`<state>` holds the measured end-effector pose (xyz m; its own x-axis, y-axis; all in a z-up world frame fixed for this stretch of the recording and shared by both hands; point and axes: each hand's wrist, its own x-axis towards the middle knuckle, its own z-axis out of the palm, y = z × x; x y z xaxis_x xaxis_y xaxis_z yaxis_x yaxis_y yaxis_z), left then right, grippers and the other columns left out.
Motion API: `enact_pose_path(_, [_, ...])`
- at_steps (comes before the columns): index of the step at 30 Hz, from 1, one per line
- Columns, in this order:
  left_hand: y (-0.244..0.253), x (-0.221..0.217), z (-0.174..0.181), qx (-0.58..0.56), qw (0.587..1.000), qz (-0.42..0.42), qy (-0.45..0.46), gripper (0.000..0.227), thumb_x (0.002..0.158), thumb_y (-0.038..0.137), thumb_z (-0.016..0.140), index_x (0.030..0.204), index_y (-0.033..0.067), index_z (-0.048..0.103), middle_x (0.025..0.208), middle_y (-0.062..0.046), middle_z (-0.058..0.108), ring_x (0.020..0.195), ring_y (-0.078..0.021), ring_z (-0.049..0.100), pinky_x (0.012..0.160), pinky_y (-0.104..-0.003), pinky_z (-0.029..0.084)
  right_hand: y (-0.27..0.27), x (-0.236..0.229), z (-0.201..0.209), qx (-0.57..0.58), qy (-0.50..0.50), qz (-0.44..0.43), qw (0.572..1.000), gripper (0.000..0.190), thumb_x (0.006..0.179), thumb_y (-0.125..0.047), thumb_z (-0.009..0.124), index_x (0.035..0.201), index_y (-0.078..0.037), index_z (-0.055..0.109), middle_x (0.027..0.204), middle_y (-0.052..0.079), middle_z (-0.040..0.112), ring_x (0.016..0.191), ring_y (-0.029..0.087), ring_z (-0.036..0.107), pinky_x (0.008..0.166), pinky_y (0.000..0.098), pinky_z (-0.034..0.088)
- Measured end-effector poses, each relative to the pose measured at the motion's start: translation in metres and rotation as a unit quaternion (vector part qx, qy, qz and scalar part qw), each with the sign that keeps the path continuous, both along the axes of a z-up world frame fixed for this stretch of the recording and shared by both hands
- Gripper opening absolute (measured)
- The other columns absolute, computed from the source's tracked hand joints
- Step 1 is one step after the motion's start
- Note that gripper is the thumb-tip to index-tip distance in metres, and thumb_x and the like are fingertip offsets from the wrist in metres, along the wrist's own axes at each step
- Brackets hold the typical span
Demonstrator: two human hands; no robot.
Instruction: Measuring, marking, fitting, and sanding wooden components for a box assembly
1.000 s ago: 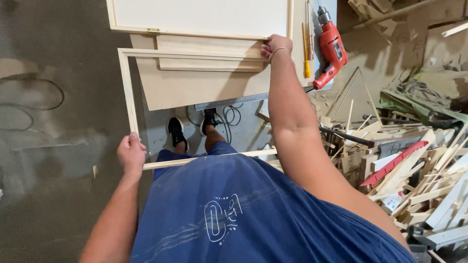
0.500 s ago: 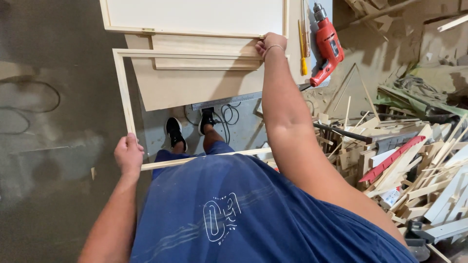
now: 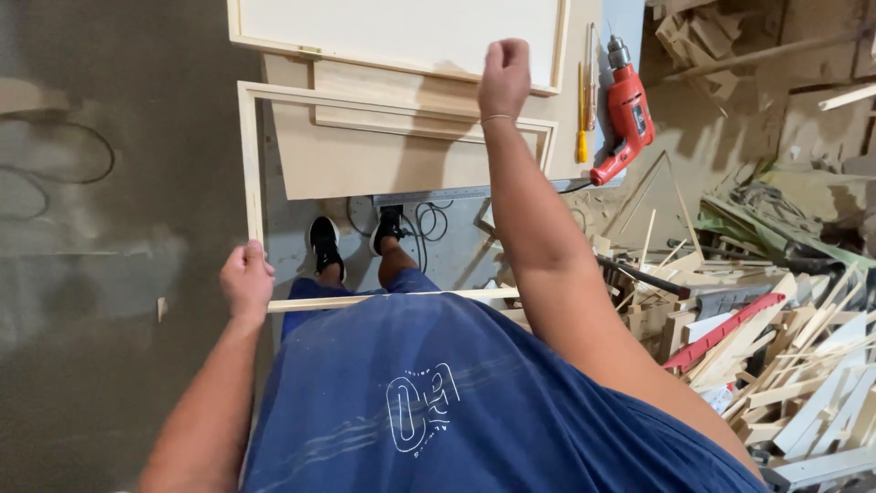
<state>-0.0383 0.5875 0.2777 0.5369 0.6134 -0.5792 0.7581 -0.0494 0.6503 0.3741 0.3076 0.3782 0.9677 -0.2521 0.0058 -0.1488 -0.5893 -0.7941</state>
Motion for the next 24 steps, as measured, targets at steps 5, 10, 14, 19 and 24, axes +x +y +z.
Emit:
enact_pose_path(5, [-0.004, 0.003, 0.004, 0.006, 1.000, 0.013, 0.026, 0.049, 0.112, 0.045, 0.048, 0.074, 0.0147, 0.053, 0.062, 0.001, 0.062, 0.056, -0.0177, 0.058, 0.065, -0.038, 0.046, 0.088, -0.015, -0.023, -0.148, -0.127, 0.334, 0.922, 0.008, 0.092, -0.018, 0.069, 0.098, -0.015, 0.063, 0.091, -0.001, 0.069, 0.081, 0.015, 0.062, 0.069, 0.0295, 0.055])
enact_pose_path(10, [-0.008, 0.005, 0.005, 0.012, 0.999, 0.012, 0.045, 0.054, 0.111, 0.052, 0.045, 0.071, 0.0176, 0.054, 0.062, 0.002, 0.062, 0.060, -0.0203, 0.059, 0.068, -0.040, 0.046, 0.162, -0.022, -0.042, -0.292, -0.246, 0.494, 0.782, 0.031, 0.086, -0.025, 0.081, 0.101, -0.013, 0.057, 0.098, 0.006, 0.060, 0.081, 0.026, 0.052, 0.068, 0.0382, 0.046])
enact_pose_path(14, [-0.014, -0.002, -0.012, 0.021, 0.999, 0.011, 0.026, 0.051, 0.109, 0.051, 0.047, 0.073, 0.0167, 0.056, 0.061, 0.000, 0.062, 0.060, -0.0200, 0.060, 0.065, -0.041, 0.045, 0.198, -0.016, -0.074, -0.378, -0.274, 0.493, 0.735, 0.029, 0.072, -0.019, 0.073, 0.095, -0.013, 0.057, 0.089, 0.007, 0.059, 0.076, 0.030, 0.054, 0.056, 0.0421, 0.043])
enact_pose_path(19, [-0.020, -0.002, 0.000, 0.002, 0.999, 0.032, 0.014, 0.051, 0.106, 0.052, 0.047, 0.070, 0.0177, 0.059, 0.059, 0.000, 0.062, 0.064, -0.0205, 0.061, 0.071, -0.041, 0.046, 0.214, -0.016, -0.083, -0.457, -0.252, 0.497, 0.693, 0.023, 0.072, -0.002, 0.064, 0.087, -0.017, 0.056, 0.078, 0.004, 0.061, 0.065, 0.030, 0.059, 0.047, 0.0423, 0.044])
enact_pose_path(24, [-0.021, -0.003, 0.005, 0.005, 1.000, 0.028, 0.009, 0.053, 0.107, 0.052, 0.049, 0.069, 0.0160, 0.057, 0.063, 0.001, 0.064, 0.065, -0.0199, 0.060, 0.068, -0.042, 0.045, 0.208, -0.012, -0.087, -0.363, -0.252, 0.531, 0.723, 0.011, 0.076, -0.005, 0.062, 0.083, -0.011, 0.055, 0.075, 0.010, 0.056, 0.063, 0.035, 0.055, 0.040, 0.0482, 0.043])
